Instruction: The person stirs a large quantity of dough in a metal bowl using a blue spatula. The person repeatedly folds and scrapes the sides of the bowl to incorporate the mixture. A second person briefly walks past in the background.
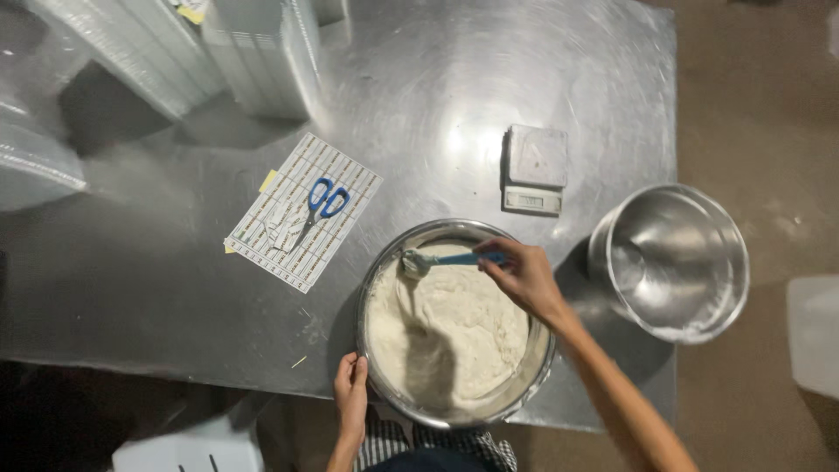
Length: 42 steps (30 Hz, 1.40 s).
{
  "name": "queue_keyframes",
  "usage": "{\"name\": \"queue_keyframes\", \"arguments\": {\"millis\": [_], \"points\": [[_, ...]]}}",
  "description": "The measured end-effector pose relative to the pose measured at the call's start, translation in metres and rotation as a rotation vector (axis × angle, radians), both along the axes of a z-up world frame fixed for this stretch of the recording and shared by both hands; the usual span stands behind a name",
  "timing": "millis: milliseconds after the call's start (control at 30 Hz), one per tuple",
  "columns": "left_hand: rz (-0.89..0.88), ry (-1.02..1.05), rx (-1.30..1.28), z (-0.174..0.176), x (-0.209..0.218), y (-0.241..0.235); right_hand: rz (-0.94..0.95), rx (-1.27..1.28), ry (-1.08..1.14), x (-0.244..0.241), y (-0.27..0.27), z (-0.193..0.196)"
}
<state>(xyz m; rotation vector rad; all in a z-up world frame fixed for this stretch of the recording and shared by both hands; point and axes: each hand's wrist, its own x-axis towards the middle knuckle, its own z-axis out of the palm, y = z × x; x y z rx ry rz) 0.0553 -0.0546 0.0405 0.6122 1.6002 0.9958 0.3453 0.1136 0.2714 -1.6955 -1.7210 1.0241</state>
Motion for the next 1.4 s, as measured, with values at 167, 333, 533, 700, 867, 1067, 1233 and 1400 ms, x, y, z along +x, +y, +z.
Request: {"name": "queue_keyframes", "arguments": {"millis": [167, 333, 533, 700, 867, 1067, 1233, 1400], "points": [[0.247, 0.334, -0.028, -0.006, 0.056, -0.007, -0.558, 0.105, 1.058, -0.034, 0.022, -0.059], [0.309, 0.471, 0.026, -0.009, 0.074, -0.009, -0.453, 0.304, 1.173, -0.040, 0.025, -0.082], [0.314, 0.554, 0.064, -0.008, 0.070, -0.007, -0.641, 0.486, 1.178, -0.023, 0.020, -0.076], [0.308, 0.580, 0.065, 0.001, 0.071, -0.002, -0.754, 0.490, 1.228, -0.049, 0.059, -0.099], [0.323, 0.558, 0.091, 0.010, 0.069, -0.004, -0.544, 0.373, 1.148, -0.102, 0.052, -0.143], [0.303, 0.560, 0.016, 0.013, 0.072, -0.002, -0.065, -0.384, 0.948, -0.118, -0.031, -0.132], [0.335, 0.538, 0.088, 0.005, 0.069, 0.001, -0.459, 0.040, 1.053, -0.029, -0.012, -0.083], [0.353, 0.534, 0.129, 0.000, 0.072, -0.001, -0.639, 0.355, 1.249, 0.003, 0.030, -0.072]]}}
